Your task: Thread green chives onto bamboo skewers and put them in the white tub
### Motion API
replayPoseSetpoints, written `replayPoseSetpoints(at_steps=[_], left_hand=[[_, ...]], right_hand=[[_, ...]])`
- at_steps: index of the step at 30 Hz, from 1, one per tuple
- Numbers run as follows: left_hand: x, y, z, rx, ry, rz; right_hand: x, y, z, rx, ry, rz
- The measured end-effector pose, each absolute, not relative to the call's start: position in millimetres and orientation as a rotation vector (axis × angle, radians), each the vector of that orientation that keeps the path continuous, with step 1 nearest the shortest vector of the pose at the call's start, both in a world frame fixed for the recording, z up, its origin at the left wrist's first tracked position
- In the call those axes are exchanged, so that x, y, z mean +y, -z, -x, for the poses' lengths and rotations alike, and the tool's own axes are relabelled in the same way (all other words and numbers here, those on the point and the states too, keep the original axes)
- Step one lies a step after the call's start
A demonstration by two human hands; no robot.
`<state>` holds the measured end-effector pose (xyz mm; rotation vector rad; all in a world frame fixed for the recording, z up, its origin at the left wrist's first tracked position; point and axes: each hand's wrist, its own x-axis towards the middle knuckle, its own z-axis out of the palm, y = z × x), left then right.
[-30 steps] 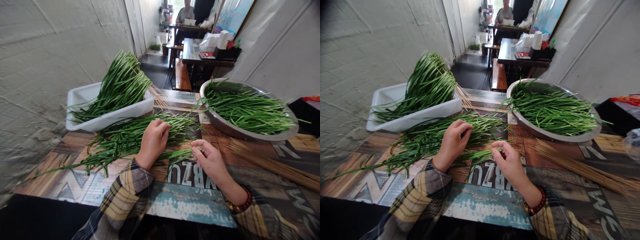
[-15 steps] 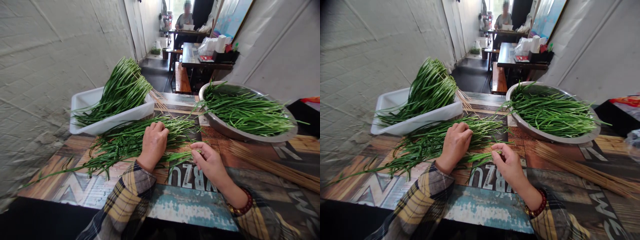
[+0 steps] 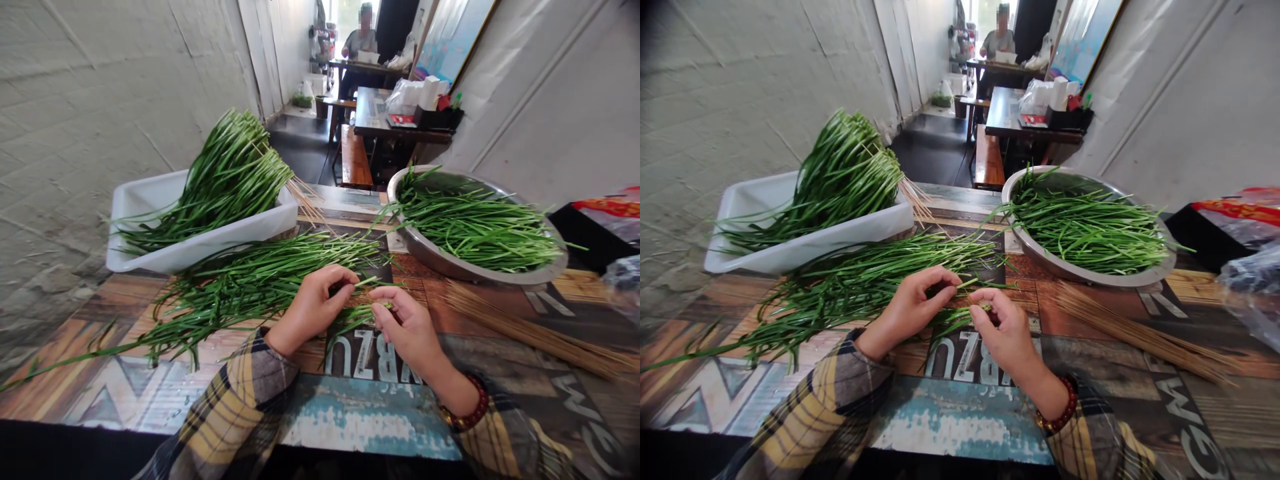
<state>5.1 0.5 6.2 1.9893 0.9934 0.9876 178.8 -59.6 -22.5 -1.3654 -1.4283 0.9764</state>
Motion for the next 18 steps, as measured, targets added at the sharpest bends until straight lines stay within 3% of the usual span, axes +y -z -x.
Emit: replayPoseSetpoints(at_steps=[18], left_hand=[[-2.8, -13.1, -8.0, 0.97, -0.956, -1.872]], right_hand=[[-61.6, 17.1, -180.5, -1.529, -0.899, 1.355]])
